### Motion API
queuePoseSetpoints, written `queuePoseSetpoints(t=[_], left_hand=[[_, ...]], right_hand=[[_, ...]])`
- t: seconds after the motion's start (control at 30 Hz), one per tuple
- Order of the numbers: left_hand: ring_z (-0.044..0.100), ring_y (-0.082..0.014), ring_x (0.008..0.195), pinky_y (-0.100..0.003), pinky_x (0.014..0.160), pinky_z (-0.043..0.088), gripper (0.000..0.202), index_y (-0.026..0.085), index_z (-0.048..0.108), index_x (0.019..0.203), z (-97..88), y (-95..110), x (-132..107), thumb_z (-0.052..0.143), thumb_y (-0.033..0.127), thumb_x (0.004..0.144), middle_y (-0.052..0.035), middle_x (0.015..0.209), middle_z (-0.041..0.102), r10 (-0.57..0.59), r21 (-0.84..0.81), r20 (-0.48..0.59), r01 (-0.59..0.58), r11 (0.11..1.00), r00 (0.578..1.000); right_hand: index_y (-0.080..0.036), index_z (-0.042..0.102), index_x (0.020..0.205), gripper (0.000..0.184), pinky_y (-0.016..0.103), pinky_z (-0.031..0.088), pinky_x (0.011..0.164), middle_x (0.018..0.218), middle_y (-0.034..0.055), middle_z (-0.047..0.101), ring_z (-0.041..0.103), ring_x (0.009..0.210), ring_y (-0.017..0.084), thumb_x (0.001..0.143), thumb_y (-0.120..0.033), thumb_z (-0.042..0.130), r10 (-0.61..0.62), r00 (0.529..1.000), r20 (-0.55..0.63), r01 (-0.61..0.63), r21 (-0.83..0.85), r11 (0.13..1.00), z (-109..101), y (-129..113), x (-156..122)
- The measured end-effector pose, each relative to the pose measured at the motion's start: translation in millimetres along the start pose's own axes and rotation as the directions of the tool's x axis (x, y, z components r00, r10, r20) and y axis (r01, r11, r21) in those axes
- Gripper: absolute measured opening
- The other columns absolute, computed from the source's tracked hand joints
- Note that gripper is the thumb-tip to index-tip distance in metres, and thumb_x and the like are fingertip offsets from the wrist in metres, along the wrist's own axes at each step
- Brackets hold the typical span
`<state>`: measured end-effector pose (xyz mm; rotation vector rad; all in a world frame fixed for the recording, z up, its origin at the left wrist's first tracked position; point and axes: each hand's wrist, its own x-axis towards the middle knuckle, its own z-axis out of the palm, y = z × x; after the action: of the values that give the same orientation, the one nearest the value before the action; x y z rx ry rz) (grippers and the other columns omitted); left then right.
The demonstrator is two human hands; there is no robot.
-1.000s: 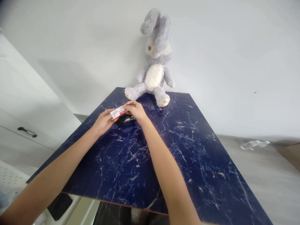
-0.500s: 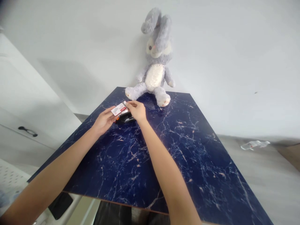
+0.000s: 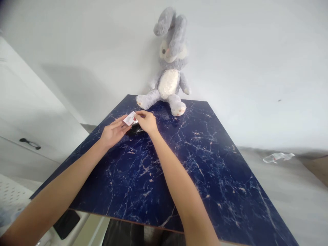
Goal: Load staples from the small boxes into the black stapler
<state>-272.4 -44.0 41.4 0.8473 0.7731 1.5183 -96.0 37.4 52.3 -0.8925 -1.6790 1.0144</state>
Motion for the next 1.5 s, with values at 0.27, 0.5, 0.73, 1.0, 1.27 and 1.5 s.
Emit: queuePoseSetpoints(t=[0.27, 0.5, 0.73, 1.0, 1.27, 1.5], left_hand=[[0.072, -0.0203, 0.103, -0.034, 0.097, 0.056, 0.033, 0.019, 0.077, 0.107, -5.2, -7, 5, 0.085, 0.029, 0.077, -0.0068, 0.110, 0.077, 0.121, 0.002, 0.042, -0.121, 0.993, 0.992], [0.072, -0.0224, 0.098, -0.032, 0.084, 0.057, 0.020, 0.020, 0.067, 0.092, -37.0, 9, 20, 0.069, 0.039, 0.085, -0.0052, 0.097, 0.075, 0.255, 0.193, -0.228, -0.213, 0.958, 0.940], [0.070, -0.0227, 0.098, -0.036, 0.095, 0.050, 0.013, 0.020, 0.066, 0.100, -64.0, -7, 23, 0.059, 0.028, 0.091, -0.0084, 0.102, 0.076, 0.541, 0.873, -0.189, -0.113, 0.475, 0.819], [0.051, -0.0365, 0.129, -0.051, 0.112, 0.038, 0.044, 0.022, 0.068, 0.127, -31.3, -7, 7, 0.071, 0.037, 0.086, -0.0139, 0.128, 0.066, 0.252, 0.937, 0.332, -0.349, 0.024, 0.909], [0.044, -0.0433, 0.137, -0.055, 0.114, 0.033, 0.085, 0.024, 0.050, 0.152, -25.8, -31, 9, 0.084, 0.034, 0.074, -0.0167, 0.123, 0.065, 0.263, 0.947, 0.320, -0.309, -0.087, 0.910], [0.045, -0.0477, 0.128, -0.063, 0.109, 0.030, 0.060, 0.021, 0.059, 0.138, -22.0, -33, 9, 0.075, 0.032, 0.082, -0.0195, 0.118, 0.070, 0.446, 0.972, 0.221, -0.160, -0.171, 0.867]], right_hand=[[-0.024, 0.076, 0.108, 0.025, 0.032, 0.055, 0.091, 0.096, 0.0006, 0.080, 0.075, 0.092, 0.018, 0.087, -0.034, 0.067, -0.016, 0.987, 0.158, 0.027, -0.065, 0.998, -2, -16, -8], [-0.020, 0.074, 0.107, 0.033, 0.032, 0.050, 0.093, 0.099, 0.0056, 0.078, 0.071, 0.091, 0.021, 0.097, -0.038, 0.048, -0.106, 0.953, -0.285, -0.010, -0.378, 0.926, -30, 23, -16], [-0.019, 0.073, 0.102, 0.032, 0.035, 0.049, 0.092, 0.100, 0.0097, 0.078, 0.070, 0.092, 0.024, 0.096, -0.038, 0.048, 0.034, 0.957, -0.287, -0.180, -0.501, 0.846, -44, 61, -19], [-0.018, 0.066, 0.118, 0.030, 0.038, 0.051, 0.092, 0.101, 0.0104, 0.079, 0.073, 0.096, 0.027, 0.092, -0.023, 0.052, 0.043, 0.959, -0.281, -0.216, -0.619, 0.755, -28, 50, -30], [-0.017, 0.054, 0.137, 0.057, 0.041, 0.052, 0.100, 0.118, 0.0101, 0.076, 0.071, 0.110, 0.027, 0.081, -0.020, 0.061, 0.024, 0.999, 0.045, 0.001, -0.495, 0.869, -3, 42, -33], [-0.008, 0.024, 0.160, 0.087, 0.054, 0.038, 0.117, 0.146, 0.0200, 0.059, 0.050, 0.139, 0.033, 0.083, -0.026, 0.060, -0.076, 0.995, 0.066, 0.099, -0.507, 0.856, 3, 52, -32]])
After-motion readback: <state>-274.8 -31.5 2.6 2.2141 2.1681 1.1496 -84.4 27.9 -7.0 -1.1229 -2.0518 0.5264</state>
